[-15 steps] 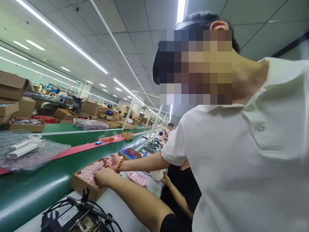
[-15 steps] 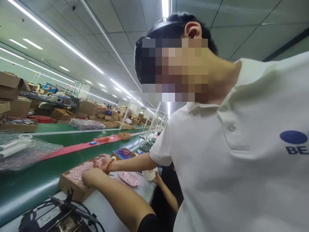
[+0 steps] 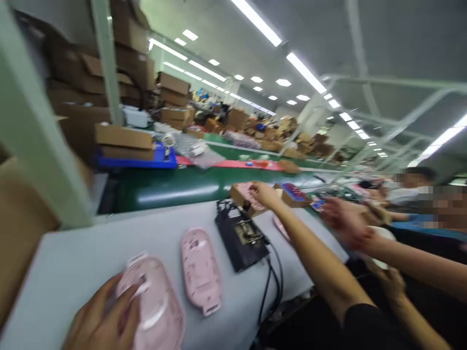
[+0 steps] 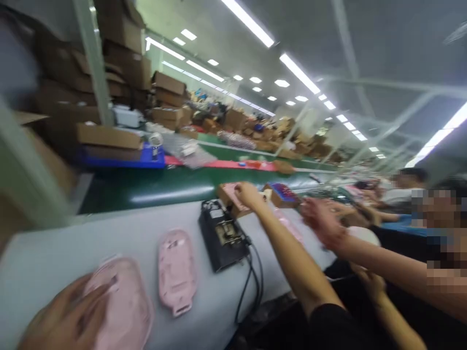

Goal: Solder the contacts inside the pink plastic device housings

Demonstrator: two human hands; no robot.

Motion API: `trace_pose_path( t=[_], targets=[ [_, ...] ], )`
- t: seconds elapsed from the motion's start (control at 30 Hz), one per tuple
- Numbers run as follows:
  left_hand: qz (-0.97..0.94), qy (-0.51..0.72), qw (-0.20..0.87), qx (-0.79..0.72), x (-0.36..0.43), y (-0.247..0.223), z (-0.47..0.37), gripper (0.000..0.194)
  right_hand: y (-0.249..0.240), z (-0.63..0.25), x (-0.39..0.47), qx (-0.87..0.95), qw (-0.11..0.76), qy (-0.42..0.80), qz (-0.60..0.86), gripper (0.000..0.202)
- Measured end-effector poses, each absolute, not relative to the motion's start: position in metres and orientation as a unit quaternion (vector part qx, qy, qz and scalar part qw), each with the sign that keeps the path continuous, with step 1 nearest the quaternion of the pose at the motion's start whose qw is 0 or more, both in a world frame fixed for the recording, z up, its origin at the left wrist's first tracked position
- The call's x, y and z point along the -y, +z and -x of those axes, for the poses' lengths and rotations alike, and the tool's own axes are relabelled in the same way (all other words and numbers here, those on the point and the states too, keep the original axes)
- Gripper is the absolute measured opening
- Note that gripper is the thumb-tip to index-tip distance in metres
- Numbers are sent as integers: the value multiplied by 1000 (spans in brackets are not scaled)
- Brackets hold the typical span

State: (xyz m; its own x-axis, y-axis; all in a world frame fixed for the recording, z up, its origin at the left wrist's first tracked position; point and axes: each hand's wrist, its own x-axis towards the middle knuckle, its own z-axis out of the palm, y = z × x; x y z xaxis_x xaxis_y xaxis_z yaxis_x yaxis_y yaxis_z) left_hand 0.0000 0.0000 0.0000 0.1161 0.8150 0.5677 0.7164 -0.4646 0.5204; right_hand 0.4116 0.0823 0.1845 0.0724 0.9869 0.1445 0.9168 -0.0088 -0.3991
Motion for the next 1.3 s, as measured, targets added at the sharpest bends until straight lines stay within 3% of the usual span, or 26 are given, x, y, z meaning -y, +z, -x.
trace_pose_path(
  t=[0.13,0.27,0.57,1.0,1.17,1.3],
  targets=[
    [-763,265,-29,-589,30,15,10,29,145,-378,-71,702,244,166,648,37],
    [-778,229,-59,-582,32,48,-18,26,128,-315,-42,820,205,200,495,24],
    [-898,30,-13,-438,0,92,-73,15,88,-279,-51,806,106,203,546,23],
    [-910,35,-12,-414,-17,74,-87,16,72,-276,-63,815,52,112,567,14],
    [-903,30,-9,-429,-17,78,-93,25,81,-281,-69,828,49,87,551,26],
    [-902,17,-1,-431,-20,74,-98,29,85,-283,-79,840,-4,101,533,38]
  ],
)
